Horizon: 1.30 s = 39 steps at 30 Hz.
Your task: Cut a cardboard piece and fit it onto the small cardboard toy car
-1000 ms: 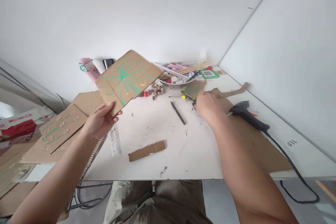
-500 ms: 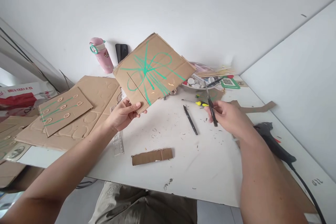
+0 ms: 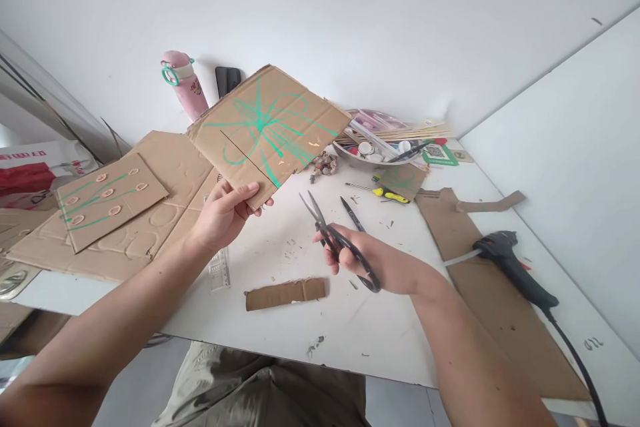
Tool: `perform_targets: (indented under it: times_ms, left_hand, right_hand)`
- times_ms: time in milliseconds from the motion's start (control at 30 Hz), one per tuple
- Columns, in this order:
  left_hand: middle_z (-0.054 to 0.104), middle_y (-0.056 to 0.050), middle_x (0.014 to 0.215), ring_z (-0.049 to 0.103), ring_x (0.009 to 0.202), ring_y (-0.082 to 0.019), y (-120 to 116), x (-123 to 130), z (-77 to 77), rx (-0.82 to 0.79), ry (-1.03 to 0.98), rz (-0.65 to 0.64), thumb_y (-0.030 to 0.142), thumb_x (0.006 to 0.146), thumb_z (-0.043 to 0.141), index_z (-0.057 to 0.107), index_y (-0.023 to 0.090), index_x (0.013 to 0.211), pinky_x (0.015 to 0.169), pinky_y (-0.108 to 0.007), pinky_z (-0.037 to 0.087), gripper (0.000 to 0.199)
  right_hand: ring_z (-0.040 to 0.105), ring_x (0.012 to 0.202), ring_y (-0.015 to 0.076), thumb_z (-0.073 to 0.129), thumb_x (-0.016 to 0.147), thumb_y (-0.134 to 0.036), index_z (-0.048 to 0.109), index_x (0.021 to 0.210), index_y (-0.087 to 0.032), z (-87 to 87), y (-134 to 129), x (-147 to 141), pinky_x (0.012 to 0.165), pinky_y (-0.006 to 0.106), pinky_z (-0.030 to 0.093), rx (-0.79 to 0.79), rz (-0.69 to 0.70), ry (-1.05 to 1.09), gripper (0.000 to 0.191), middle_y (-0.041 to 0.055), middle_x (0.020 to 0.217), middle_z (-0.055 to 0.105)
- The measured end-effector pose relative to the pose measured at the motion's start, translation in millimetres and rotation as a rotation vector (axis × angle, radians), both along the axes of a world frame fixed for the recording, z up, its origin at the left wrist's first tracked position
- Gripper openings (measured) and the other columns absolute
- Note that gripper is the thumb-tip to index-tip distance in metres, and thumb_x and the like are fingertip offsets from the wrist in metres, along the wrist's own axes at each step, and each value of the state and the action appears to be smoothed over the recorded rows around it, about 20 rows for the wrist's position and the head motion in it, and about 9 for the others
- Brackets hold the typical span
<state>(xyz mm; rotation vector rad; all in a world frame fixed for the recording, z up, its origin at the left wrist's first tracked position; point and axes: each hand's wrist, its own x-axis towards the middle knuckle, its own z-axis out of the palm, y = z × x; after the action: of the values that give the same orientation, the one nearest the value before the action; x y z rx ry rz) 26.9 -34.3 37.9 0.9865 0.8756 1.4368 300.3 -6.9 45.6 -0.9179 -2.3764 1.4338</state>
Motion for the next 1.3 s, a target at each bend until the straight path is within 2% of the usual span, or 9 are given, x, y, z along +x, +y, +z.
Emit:
perform_targets:
  times_ms: [100,200,333,433,533,633,833,1100,1300]
  left_hand:
    - [0.074,-0.004,0.081,0.076,0.067,-0.019,-3.8,5.1,0.3,0.0,0.027,-0.043,0.04,0.069,0.092,0.069,0.017,0.086,0.052,-0.024,0.055,0.036]
    - [0.073,-0.004,0.075,0.076,0.067,-0.02,-9.5,12.8,0.5,-0.013,0.062,-0.103,0.041,0.071,0.09,0.068,0.017,0.083,0.056,-0.027,0.058,0.034]
    - [0.074,-0.004,0.079,0.074,0.07,-0.019,-14.7,20.0,0.0,-0.03,0.067,-0.141,0.041,0.072,0.09,0.069,0.018,0.086,0.058,-0.029,0.059,0.034]
    - [0.071,-0.003,0.08,0.071,0.071,-0.018,-15.5,20.8,-2.3,-0.028,0.082,-0.123,0.042,0.072,0.091,0.068,0.018,0.089,0.057,-0.028,0.057,0.037]
    - [0.065,0.0,0.073,0.066,0.067,-0.015,-15.4,20.0,-4.6,-0.033,0.095,-0.112,0.042,0.073,0.091,0.064,0.019,0.082,0.057,-0.028,0.056,0.037]
    - [0.064,0.0,0.073,0.064,0.066,-0.015,-15.9,19.7,-4.7,-0.037,0.088,-0.133,0.042,0.073,0.091,0.064,0.018,0.081,0.058,-0.028,0.056,0.037]
    - [0.067,-0.002,0.079,0.065,0.069,-0.016,-18.0,21.5,-3.3,-0.024,0.089,-0.139,0.042,0.075,0.09,0.066,0.018,0.088,0.058,-0.029,0.056,0.037]
    - [0.068,-0.002,0.081,0.067,0.07,-0.017,-20.0,22.1,-3.2,-0.018,0.1,-0.122,0.043,0.075,0.09,0.066,0.019,0.091,0.057,-0.028,0.055,0.037]
    - [0.07,-0.003,0.083,0.071,0.073,-0.019,-20.2,22.1,-1.8,0.004,0.118,-0.132,0.045,0.076,0.09,0.068,0.019,0.095,0.058,-0.03,0.058,0.039]
  right_hand:
    - [0.055,0.072,0.0191,0.04,0.078,-0.107,0.067,0.13,-0.017,10.3,-6.0,-5.8,0.067,0.035,0.053,-0.151,0.072,-0.032,0.107,0.0048,0.085,0.06]
    - [0.049,0.071,0.0168,0.044,0.082,-0.103,0.065,0.134,-0.017,7.1,-7.6,-7.5,0.063,0.032,0.047,-0.161,0.074,-0.001,0.102,0.004,0.087,0.059]
    - [0.042,0.065,0.0136,0.053,0.096,-0.08,0.063,0.136,-0.019,-1.9,-7.9,-5.3,0.055,0.028,0.039,-0.167,0.075,0.027,0.073,0.0027,0.088,0.058]
    - [0.039,0.062,0.012,0.061,0.096,-0.059,0.066,0.132,-0.02,-2.2,-8.6,-5.0,0.051,0.026,0.035,-0.223,0.052,0.027,0.054,0.0006,0.085,0.056]
    - [0.036,0.058,0.0106,0.063,0.092,-0.048,0.066,0.131,-0.021,-0.2,-9.5,-6.1,0.049,0.025,0.032,-0.272,0.049,0.031,0.048,-0.0009,0.082,0.055]
    - [0.04,0.06,0.0116,0.066,0.088,-0.043,0.067,0.129,-0.021,1.3,-10.1,-7.1,0.049,0.025,0.033,-0.269,0.018,0.029,0.046,-0.0009,0.08,0.056]
    - [0.043,0.062,0.014,0.069,0.085,-0.042,0.068,0.127,-0.021,3.4,-12.1,-7.5,0.054,0.028,0.038,-0.256,-0.009,0.013,0.046,-0.0012,0.075,0.058]
    - [0.039,0.06,0.014,0.068,0.078,-0.043,0.067,0.125,-0.022,6.5,-23.1,-10.0,0.054,0.029,0.034,-0.275,-0.084,0.031,0.051,-0.0016,0.074,0.057]
    - [0.043,0.062,0.0148,0.072,0.08,-0.047,0.069,0.125,-0.02,6.7,-21.6,-9.7,0.053,0.028,0.032,-0.248,-0.094,0.011,0.053,-0.001,0.075,0.058]
